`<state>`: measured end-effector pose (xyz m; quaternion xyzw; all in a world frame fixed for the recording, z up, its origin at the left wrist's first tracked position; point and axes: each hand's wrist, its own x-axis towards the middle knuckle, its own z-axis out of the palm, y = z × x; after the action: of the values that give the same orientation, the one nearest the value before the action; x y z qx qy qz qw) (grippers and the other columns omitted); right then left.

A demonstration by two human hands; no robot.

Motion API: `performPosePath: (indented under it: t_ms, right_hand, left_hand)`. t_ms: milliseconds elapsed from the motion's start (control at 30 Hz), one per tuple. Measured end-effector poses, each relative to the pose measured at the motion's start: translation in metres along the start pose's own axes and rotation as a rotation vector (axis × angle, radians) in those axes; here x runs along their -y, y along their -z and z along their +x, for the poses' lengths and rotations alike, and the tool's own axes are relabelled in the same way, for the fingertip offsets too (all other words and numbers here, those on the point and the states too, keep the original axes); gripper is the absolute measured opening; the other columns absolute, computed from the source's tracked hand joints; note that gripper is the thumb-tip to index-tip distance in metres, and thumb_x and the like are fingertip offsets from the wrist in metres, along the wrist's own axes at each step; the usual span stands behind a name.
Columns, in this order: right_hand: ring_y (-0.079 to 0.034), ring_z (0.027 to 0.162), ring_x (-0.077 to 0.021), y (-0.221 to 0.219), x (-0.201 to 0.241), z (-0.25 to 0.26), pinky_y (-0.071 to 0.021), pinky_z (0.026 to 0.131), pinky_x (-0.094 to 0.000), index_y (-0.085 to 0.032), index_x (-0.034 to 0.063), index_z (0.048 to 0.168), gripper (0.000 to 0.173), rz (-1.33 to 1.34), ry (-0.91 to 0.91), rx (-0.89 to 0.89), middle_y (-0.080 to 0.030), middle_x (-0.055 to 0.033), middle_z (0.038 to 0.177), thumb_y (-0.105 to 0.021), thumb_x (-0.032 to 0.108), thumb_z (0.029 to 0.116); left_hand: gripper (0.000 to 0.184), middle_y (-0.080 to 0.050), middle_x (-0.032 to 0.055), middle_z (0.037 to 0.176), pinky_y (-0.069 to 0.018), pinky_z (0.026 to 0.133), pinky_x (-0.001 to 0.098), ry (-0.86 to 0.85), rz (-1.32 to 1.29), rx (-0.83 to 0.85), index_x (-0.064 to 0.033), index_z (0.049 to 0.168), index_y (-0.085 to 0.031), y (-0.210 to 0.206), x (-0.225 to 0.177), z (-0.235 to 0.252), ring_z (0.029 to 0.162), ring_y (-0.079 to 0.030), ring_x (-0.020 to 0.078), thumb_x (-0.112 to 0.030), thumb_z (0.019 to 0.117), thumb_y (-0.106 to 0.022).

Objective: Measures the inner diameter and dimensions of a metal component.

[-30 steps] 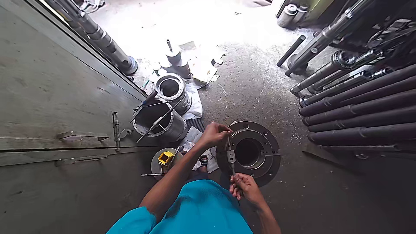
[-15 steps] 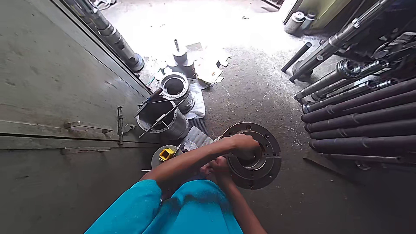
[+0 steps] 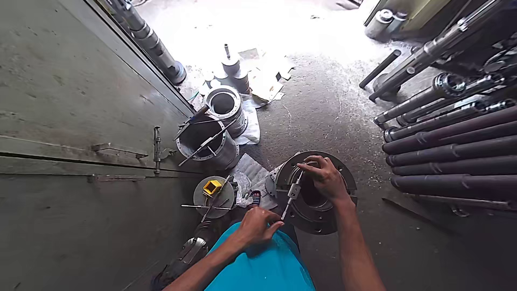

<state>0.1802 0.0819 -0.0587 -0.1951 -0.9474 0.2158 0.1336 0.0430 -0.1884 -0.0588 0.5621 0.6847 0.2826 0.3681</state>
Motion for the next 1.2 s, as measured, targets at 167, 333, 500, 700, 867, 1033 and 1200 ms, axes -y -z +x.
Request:
performPosePath:
  t_ms: [167,333,500,700,867,1033,1200]
  right_hand:
    - [-0.067,0.106,-0.0305,0.009,0.002,-0.024,-0.0556,0.088,-0.0484,-0.077,0.0183,0.116,0.026,-0.019,-0.039,0.02,-0.073,-0.0069,0.119,-0.055,0.025,0.1045]
    - [-0.073,0.087,-0.0306,0.006,0.049,-0.084,-0.0598,0.076,-0.0492,-0.074,0.0024,0.105,0.033,-0.029,-0.32,0.0,-0.073,-0.0143,0.094,-0.051,0.026,0.1048]
    - [-0.073,0.073,-0.035,-0.019,0.13,-0.092,-0.0581,0.06,-0.0532,-0.073,0.0002,0.098,0.035,-0.228,-0.629,-0.091,-0.071,-0.0169,0.083,-0.05,0.025,0.1049]
    - [-0.075,0.082,-0.0352,-0.002,0.103,-0.102,-0.0586,0.067,-0.0597,-0.077,0.0067,0.107,0.029,-0.092,-0.537,-0.007,-0.077,-0.0137,0.093,-0.055,0.025,0.1037]
    - [-0.072,0.093,-0.0329,0.008,0.04,-0.06,-0.0578,0.074,-0.0565,-0.078,0.0193,0.117,0.027,-0.07,-0.421,-0.08,-0.073,-0.012,0.108,-0.057,0.031,0.104]
    - [-0.071,0.102,-0.0324,0.01,0.021,-0.031,-0.0585,0.082,-0.0538,-0.076,0.0201,0.118,0.024,-0.041,-0.277,0.003,-0.072,-0.0097,0.117,-0.057,0.024,0.1044]
    - [-0.075,0.088,-0.0325,0.021,0.054,-0.084,-0.059,0.079,-0.058,-0.078,0.0076,0.107,0.033,0.033,-0.402,0.137,-0.077,-0.0122,0.094,-0.053,0.029,0.1022]
  left_hand:
    - [0.029,-0.072,0.0069,0.075,-0.058,0.067,0.0482,0.08,-0.018,-0.188,-0.0083,0.092,-0.077,0.007,0.009,0.005,0.069,-0.071,0.022,-0.03,0.0996,-0.059]
    - [0.021,-0.077,0.008,0.096,-0.0597,0.059,0.0264,0.224,-0.858,-0.276,0.0026,0.115,-0.071,0.04,0.034,0.058,0.063,-0.069,0.01,-0.007,0.1029,-0.057]
    - [0.025,-0.076,0.013,0.103,-0.0524,0.052,0.0231,0.172,-1.084,-0.177,0.0008,0.121,-0.069,0.046,0.035,0.116,0.056,-0.062,0.0081,-0.007,0.1053,-0.052]
    - [0.023,-0.076,0.0132,0.101,-0.0556,0.052,0.0258,0.169,-0.988,-0.131,0.0017,0.117,-0.07,0.055,0.036,0.114,0.055,-0.064,0.0105,-0.008,0.1048,-0.053]
    - [0.021,-0.077,0.0061,0.096,-0.0624,0.061,0.0291,0.135,-0.817,-0.234,0.0022,0.114,-0.073,0.026,0.034,0.03,0.067,-0.072,0.0109,-0.007,0.0979,-0.065]
    - [0.022,-0.077,0.0107,0.1,-0.0634,0.062,0.0309,0.198,-0.876,-0.267,0.0037,0.117,-0.072,-0.001,0.019,0.003,0.068,-0.073,0.015,-0.002,0.0966,-0.065]
    - [0.02,-0.076,0.0103,0.1,-0.0618,0.061,0.0308,0.234,-0.862,-0.37,0.0032,0.113,-0.071,0.041,0.023,0.073,0.066,-0.071,0.014,-0.009,0.1034,-0.057]
